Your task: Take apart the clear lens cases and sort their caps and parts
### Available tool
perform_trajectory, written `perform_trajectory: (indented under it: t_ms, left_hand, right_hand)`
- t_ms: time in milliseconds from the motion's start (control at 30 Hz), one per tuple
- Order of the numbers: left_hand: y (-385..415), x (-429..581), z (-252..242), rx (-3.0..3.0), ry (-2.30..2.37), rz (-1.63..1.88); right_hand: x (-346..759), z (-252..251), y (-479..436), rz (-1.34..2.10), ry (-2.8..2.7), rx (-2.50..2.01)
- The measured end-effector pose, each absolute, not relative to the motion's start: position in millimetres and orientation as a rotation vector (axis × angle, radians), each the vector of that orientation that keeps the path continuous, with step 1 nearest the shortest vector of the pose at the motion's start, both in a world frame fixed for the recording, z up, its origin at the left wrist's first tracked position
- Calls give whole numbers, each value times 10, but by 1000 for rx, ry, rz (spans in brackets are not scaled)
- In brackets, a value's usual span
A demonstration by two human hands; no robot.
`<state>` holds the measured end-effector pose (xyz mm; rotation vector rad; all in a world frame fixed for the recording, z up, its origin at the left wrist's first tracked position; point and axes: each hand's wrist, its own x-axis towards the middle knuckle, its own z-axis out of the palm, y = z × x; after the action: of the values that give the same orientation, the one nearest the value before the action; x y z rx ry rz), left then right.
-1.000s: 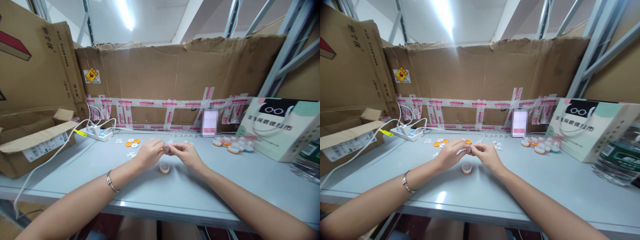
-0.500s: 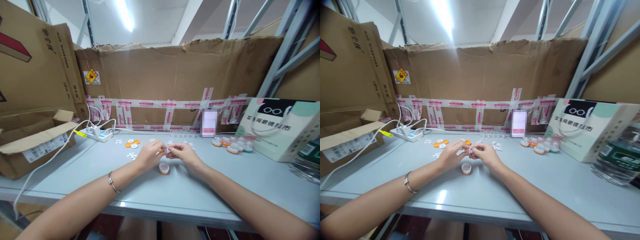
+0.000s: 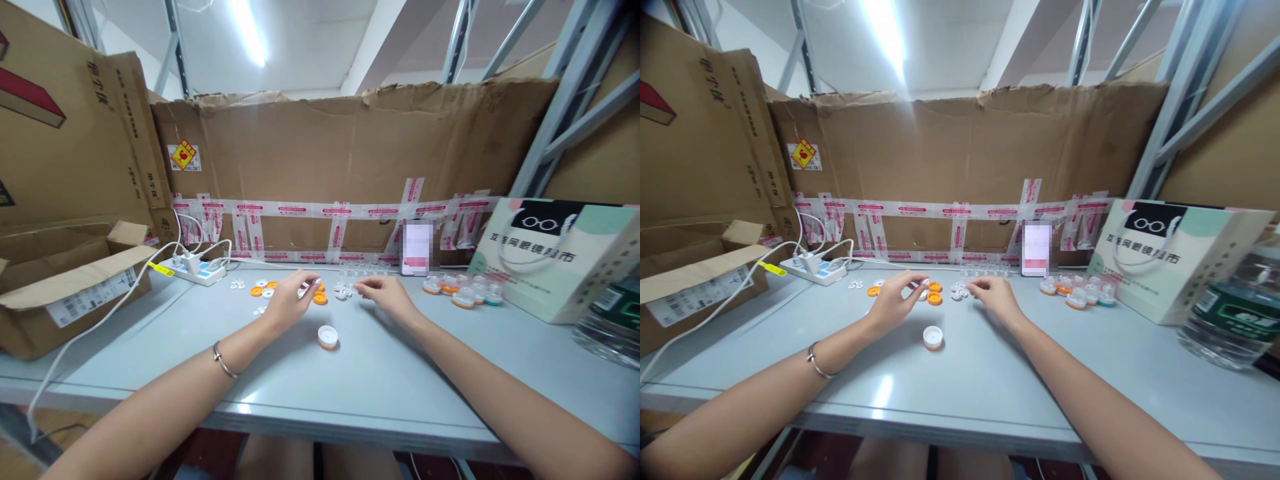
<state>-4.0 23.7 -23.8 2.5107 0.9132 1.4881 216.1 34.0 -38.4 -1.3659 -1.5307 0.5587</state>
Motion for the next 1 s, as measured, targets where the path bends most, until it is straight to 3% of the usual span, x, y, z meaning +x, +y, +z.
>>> perform_trajectory:
  t_ms: [367, 633, 1000]
  left_hand:
    - [183, -22, -220, 2474, 891, 1364]
    - [125, 28, -217, 2117, 783, 1232]
    - [110, 13, -219, 2325, 774, 1446]
  right_hand:
    - [2195, -557, 480, 485, -1594, -1488]
    - [1809, -299, 76, 1043, -1703, -888]
    - [1704, -301, -22, 1201, -1479, -767]
